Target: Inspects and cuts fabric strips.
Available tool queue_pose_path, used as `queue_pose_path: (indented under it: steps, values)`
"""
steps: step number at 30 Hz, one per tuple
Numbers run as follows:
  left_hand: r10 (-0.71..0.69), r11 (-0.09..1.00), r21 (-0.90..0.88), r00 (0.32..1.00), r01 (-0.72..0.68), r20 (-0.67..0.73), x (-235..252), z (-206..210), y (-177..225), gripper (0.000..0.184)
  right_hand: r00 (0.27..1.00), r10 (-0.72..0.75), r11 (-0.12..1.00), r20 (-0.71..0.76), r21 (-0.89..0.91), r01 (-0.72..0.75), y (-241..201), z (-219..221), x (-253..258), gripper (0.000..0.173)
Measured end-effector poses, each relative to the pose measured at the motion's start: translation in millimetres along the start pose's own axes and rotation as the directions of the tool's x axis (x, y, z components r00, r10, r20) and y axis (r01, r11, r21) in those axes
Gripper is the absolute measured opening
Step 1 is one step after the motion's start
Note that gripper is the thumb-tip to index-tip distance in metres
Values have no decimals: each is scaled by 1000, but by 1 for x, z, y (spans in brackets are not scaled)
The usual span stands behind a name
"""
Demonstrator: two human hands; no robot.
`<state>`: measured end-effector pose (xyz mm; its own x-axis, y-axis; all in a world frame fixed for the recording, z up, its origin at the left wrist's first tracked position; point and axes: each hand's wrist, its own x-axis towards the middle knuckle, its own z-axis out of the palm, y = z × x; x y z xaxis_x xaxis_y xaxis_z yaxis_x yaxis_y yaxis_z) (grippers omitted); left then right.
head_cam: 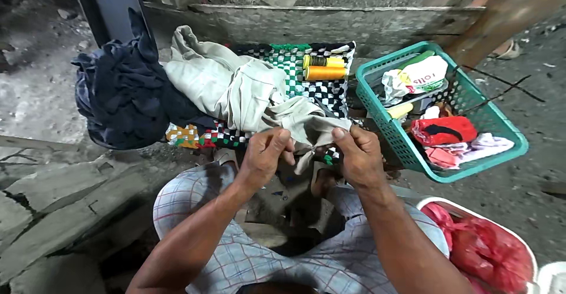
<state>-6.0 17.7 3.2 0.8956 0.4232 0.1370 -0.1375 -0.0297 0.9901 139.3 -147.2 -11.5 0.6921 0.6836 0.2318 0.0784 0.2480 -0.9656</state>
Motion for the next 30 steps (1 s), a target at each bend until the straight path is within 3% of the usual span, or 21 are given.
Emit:
queue_pose_path:
  steps: [2, 6, 9, 13, 17, 19, 23, 26, 30]
  values:
    - [-94, 994, 59, 995, 92, 31, -3, 8, -5, 60, 1000, -17, 1000, 18, 3, 17, -1, 3, -2, 25]
    - [-229, 972, 51, 973, 227, 29, -4, 21, -7, 35, 997, -54, 997, 56, -49, 57, -4, 7, -5, 24]
    - [-181, 983, -14, 983, 181, -21, -1, 27, -5, 27, 996, -54, 996, 74, -63, 58, -5, 7, -7, 27]
    - [-73, 997, 7, 993, 74, -88, -1, 32, -6, 21, 994, 15, 977, 104, -214, 8, 5, 16, -13, 49]
    - [26, 990, 143, 998, -16, -63, -6, 35, -9, 25, 1000, 11, 959, 23, -282, -4, 10, 32, -20, 37]
    - [29, 993, 112, 997, -21, -66, -5, 33, -9, 26, 999, -33, 954, -20, -300, 25, 11, 34, -21, 35]
    - [-46, 967, -253, 981, -3, -187, 5, 11, 0, 25, 987, -54, 986, -148, -162, 29, 4, 20, -13, 36]
    - [8, 956, -285, 982, -62, -189, 11, 1, 11, 24, 987, -57, 997, -147, -65, 48, 0, 11, -8, 36]
    - [-30, 958, -287, 996, 4, -86, 9, 3, 7, 24, 997, -11, 996, -71, 92, 18, -1, 6, -7, 30]
